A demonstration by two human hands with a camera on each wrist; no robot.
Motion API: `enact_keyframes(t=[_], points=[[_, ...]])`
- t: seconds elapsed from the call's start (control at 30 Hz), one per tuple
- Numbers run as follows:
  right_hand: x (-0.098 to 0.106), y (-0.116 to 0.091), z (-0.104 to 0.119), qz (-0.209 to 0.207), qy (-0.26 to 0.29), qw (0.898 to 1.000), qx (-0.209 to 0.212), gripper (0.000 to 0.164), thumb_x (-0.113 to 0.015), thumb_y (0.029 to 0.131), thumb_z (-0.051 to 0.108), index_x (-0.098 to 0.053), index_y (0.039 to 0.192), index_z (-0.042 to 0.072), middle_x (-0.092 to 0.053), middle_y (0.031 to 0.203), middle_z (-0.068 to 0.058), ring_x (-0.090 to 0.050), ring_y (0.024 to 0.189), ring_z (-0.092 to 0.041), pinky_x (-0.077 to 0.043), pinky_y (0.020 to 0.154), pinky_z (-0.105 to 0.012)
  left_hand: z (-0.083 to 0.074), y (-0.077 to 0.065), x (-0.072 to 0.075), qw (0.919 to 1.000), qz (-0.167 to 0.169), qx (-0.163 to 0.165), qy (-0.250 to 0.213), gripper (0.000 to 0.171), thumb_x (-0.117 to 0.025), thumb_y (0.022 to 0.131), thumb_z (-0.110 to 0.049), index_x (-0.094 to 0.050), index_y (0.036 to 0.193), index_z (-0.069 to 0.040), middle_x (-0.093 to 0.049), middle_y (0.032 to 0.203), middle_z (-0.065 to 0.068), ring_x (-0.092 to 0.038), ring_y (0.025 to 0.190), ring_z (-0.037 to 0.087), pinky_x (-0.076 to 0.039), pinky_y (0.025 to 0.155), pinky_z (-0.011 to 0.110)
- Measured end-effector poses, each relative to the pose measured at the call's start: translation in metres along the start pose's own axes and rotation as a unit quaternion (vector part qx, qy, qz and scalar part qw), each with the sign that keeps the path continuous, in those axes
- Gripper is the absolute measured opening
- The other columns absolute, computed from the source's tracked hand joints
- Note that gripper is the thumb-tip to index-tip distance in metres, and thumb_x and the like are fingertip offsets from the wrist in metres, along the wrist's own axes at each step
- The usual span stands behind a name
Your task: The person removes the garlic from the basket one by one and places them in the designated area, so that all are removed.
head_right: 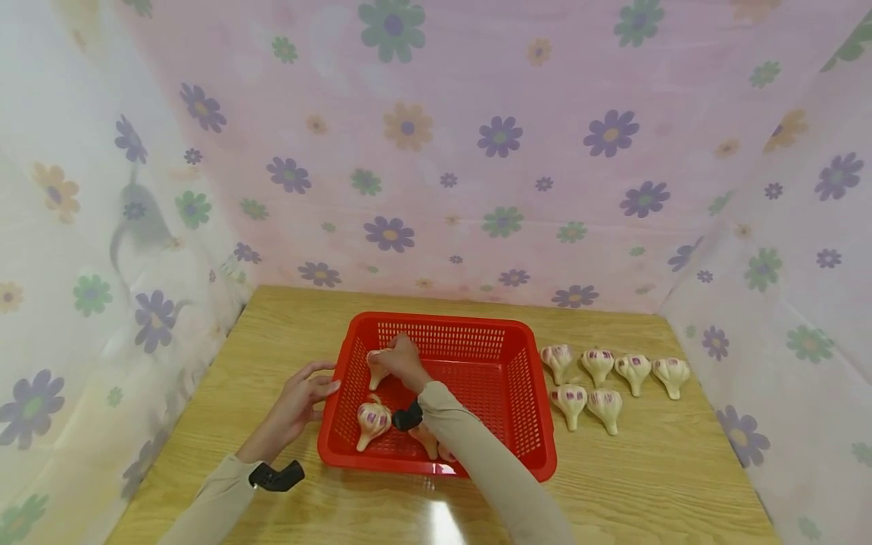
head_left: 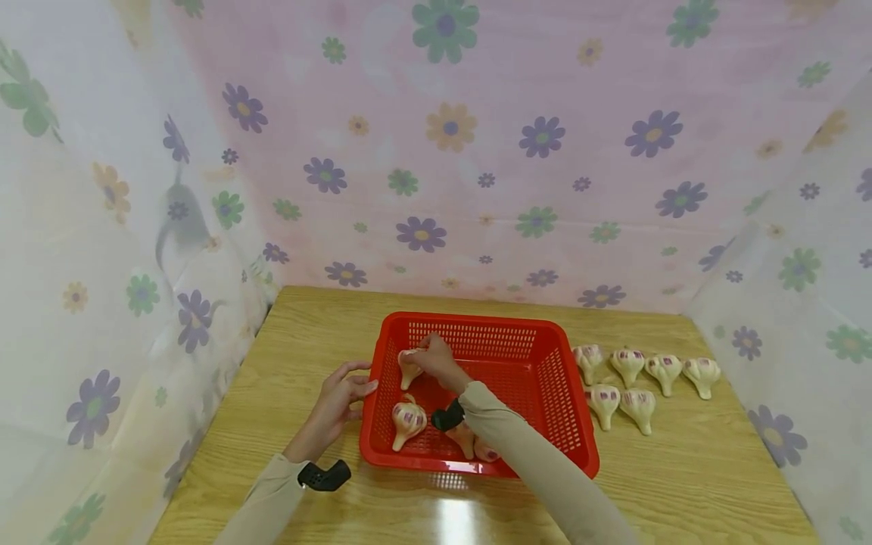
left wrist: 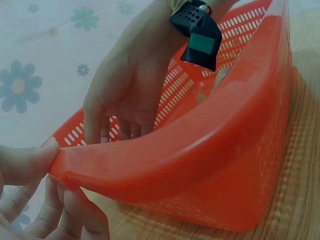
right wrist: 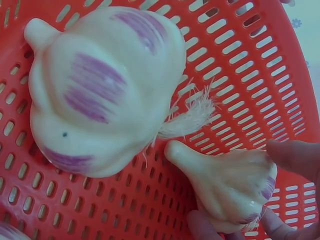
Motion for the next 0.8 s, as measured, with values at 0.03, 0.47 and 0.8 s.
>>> enact_keyframes(t=[0.03, 0.47, 0.8], points=[[-0.001, 0.000, 0.000, 0.000, 0.000, 1.000, 0.000, 0.045, -0.077, 0.078, 0.024, -0.046, 0.101, 0.001, -0.049, 0.094, -0.012, -0.047, 0.080, -0.024, -0.040, 0.065, -0.031, 0.000, 0.000, 0.000, 1.0000, 0.001, 0.000, 0.000, 0.042, -0.065, 0.086, -0.008, -0.051, 0.126, -0.008, -0.060, 0.100, 0.011, -0.064, 0.083, 0.022, -0.055, 0.063, 0.037], [0.000, 0.000, -0.004, -0.025, -0.005, 1.000, -0.013, 0.045, -0.078, 0.077, 0.026, -0.047, 0.099, 0.001, -0.050, 0.093, -0.012, -0.049, 0.080, -0.026, -0.044, 0.066, -0.035, 0.000, 0.001, -0.003, 0.9999, 0.010, -0.002, 0.004, 0.043, -0.064, 0.087, -0.008, -0.050, 0.128, -0.009, -0.063, 0.098, 0.009, -0.064, 0.082, 0.022, -0.056, 0.065, 0.040], [0.009, -0.002, -0.003, -0.005, 0.012, 1.000, -0.010, 0.045, -0.080, 0.073, 0.021, -0.046, 0.097, 0.003, -0.048, 0.090, -0.012, -0.045, 0.075, -0.025, -0.042, 0.065, -0.039, -0.001, 0.001, 0.000, 1.0000, 0.007, 0.000, 0.002, 0.042, -0.064, 0.087, -0.008, -0.049, 0.127, -0.007, -0.063, 0.098, 0.011, -0.063, 0.080, 0.021, -0.056, 0.065, 0.040]])
Point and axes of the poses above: each hand's wrist, its own y-axis towards the middle knuckle, its own x-axis out of the back of the hand, z = x × y, the point moved 2 cm from there along y, towards the middle knuckle
